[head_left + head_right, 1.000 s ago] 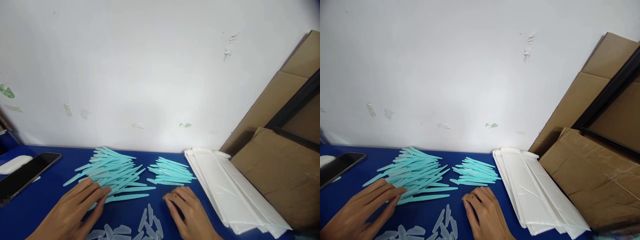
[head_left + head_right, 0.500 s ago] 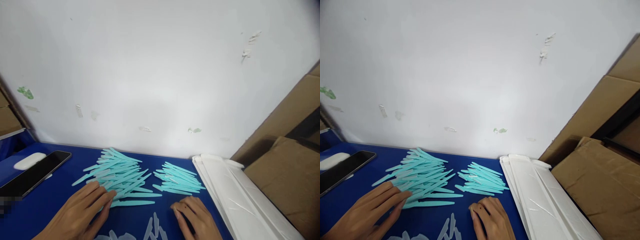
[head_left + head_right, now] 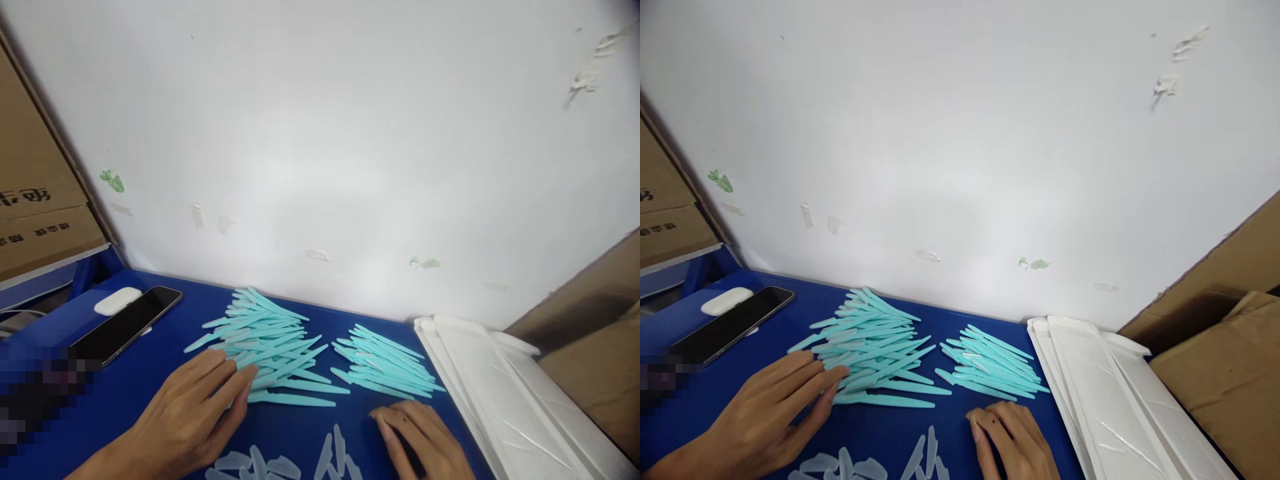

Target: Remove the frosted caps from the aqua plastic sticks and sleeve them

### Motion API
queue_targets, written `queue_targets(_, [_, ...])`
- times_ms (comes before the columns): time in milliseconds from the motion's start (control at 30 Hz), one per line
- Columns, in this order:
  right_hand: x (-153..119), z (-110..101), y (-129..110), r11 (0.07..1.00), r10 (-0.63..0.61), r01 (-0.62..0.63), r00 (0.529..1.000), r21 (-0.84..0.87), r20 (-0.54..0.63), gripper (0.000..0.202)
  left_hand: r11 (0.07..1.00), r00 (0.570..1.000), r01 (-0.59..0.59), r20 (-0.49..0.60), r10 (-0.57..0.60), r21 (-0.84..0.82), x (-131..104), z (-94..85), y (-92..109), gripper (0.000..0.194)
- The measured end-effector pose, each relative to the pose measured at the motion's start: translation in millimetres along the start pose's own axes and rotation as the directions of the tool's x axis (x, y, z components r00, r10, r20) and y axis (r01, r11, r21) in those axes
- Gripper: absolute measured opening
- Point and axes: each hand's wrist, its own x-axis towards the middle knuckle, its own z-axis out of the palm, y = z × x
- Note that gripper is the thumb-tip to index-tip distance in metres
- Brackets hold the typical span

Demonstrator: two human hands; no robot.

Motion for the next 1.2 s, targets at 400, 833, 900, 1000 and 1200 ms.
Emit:
queue_targets(400, [10.4, -4.4, -13.1, 0.988, 0.144, -0.148, 0.987, -0.049, -0.076, 0.02, 0.975, 0.997, -0.027, -0.059, 0.041, 0.221, 12.8, -13.7, 2.2, 0.012])
queue_targets(833, [-1.4, -10.9, -31.5, 0.875, 0.287, -0.281, 0.957, -0.394, -0.044, 0.025, 0.913, 0.946, 0.312, 0.004, -0.324, 0.261, 9.7, -18.2, 3.0, 0.03])
queue_targets(900, [-5.9, -13.0, -35.6, 0.844, 0.333, -0.325, 0.941, -0.426, -0.059, 0.029, 0.89, 0.924, 0.377, -0.043, -0.379, 0.257, 0.2, -29.5, 7.6, 0.03])
queue_targets(1000, [-13.2, -16.5, -43.0, 0.793, 0.415, -0.41, 0.905, -0.451, -0.093, 0.032, 0.848, 0.881, 0.474, -0.122, -0.458, 0.236, -24.8, -48.2, 20.5, 0.03])
queue_targets(1200, [-24.9, -23.5, -59.7, 0.718, 0.534, -0.526, 0.836, -0.456, -0.123, 0.034, 0.829, 0.842, 0.536, -0.173, -0.512, 0.156, -73.3, -71.9, 50.5, 0.025])
